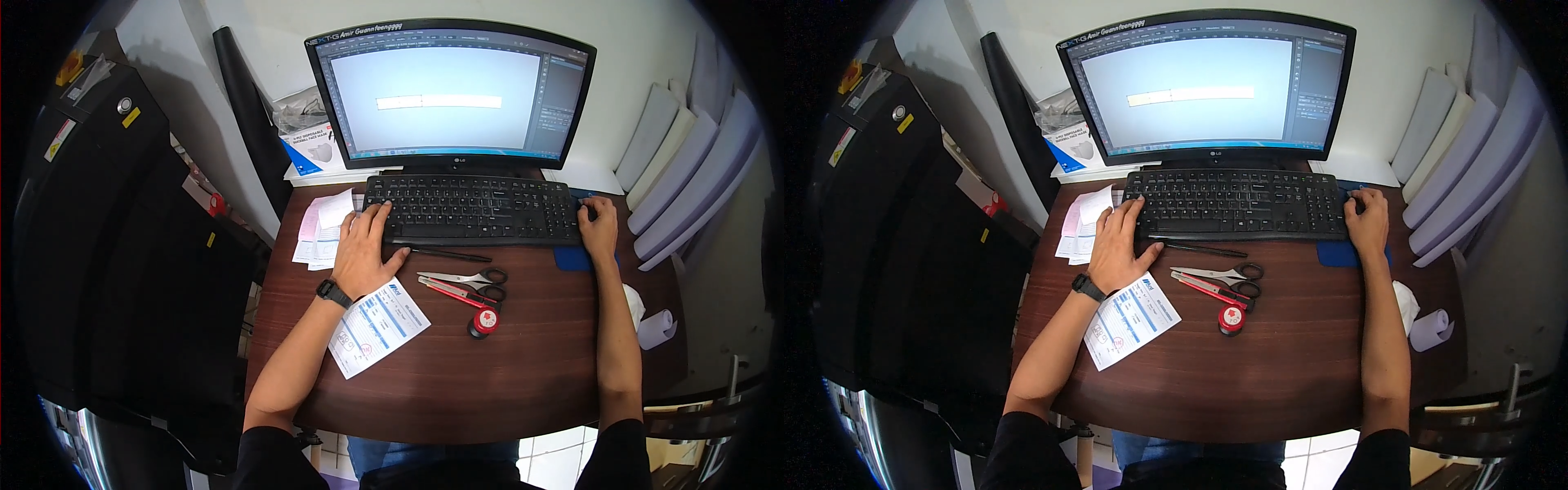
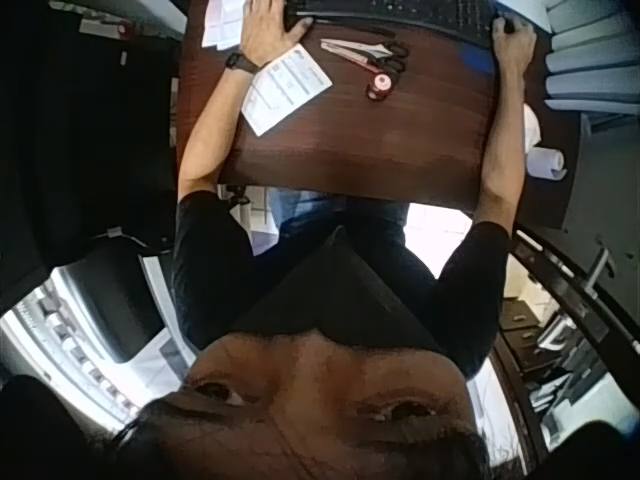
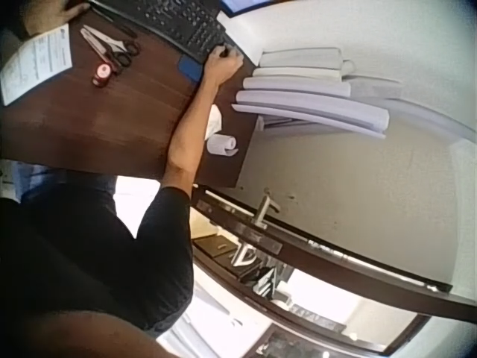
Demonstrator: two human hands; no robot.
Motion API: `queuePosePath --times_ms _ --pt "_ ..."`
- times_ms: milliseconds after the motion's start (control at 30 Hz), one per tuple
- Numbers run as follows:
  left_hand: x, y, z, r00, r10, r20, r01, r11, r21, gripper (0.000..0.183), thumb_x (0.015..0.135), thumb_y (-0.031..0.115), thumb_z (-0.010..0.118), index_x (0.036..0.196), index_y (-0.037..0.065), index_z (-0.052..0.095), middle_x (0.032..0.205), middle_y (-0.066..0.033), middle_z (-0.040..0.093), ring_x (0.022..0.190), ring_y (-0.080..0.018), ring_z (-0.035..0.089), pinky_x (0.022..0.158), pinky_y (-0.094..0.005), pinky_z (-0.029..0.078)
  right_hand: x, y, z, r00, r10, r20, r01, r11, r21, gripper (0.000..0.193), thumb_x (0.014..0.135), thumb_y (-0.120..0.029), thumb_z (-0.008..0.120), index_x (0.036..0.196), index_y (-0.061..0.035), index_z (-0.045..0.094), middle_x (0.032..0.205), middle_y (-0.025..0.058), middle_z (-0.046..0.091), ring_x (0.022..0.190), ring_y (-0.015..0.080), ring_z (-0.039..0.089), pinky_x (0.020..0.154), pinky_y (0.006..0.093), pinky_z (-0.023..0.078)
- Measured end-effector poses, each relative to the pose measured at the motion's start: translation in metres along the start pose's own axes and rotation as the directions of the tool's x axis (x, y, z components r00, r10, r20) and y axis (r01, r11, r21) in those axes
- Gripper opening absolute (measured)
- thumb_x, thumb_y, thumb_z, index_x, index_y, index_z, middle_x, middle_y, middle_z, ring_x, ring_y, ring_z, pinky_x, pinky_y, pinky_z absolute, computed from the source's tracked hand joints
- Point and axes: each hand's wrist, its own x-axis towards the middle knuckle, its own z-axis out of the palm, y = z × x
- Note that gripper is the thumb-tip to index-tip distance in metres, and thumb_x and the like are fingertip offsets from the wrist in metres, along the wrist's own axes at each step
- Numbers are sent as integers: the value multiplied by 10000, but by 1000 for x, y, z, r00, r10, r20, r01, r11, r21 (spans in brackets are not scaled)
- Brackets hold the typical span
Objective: Design graphics for a dimsum food banner on a computer and hand over printed order receipts to a customer.
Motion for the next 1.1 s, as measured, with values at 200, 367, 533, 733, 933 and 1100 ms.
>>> queuePosePath --times_ms 200,367,533,733,933,1100 --pt "0 1 -1 1000 -6 5 6 1000 4 903 842 341 784 1555 -8 352 1457 -262 482 1379 -398 460 1222 -561 228 0 -4 -2 1000 9 0 -9 1000 8 210 895 -181 691 1026 -31 758 1159 148 684 1114 344 632 980 441 510" --pt "1 1 -2 1000 -13 14 13 1000 -7 905 838 336 791 1553 -8 355 1457 -257 485 1381 -390 461 1224 -562 222 0 -4 -2 1000 11 -1 -11 1000 20 212 893 -182 695 1025 -28 758 1155 150 683 1113 346 632 974 442 513" --pt "0 0 0 1000 -8 0 8 1000 -8 897 840 333 790 1550 -5 359 1455 -251 489 1376 -387 465 1223 -564 220 0 -5 -3 1000 17 15 -17 1000 8 221 892 -184 700 1030 -23 761 1172 160 684 1118 352 630 977 441 514" --pt "0 1 0 1000 -8 -2 8 1000 -8 891 841 330 790 1549 -4 362 1452 -250 490 1375 -383 467 1225 -562 216 0 -4 -2 999 30 22 -30 1000 9 219 894 -192 709 1024 -25 764 1181 159 683 1126 348 629 986 438 511" --pt "0 1 -1 1000 -21 7 21 1000 -3 890 845 337 789 1550 1 362 1454 -245 492 1383 -375 464 1230 -561 211 0 -7 -4 999 25 21 -25 1000 1 222 900 -197 708 1035 -31 767 1182 156 683 1134 346 626 991 439 508" --pt "0 1 0 1000 -20 7 20 1000 4 892 847 342 789 1553 5 360 1457 -240 493 1386 -369 462 1233 -558 207 0 -6 -4 999 32 23 -32 999 -2 222 900 -197 708 1038 -34 768 1186 153 684 1138 346 624 999 439 504"
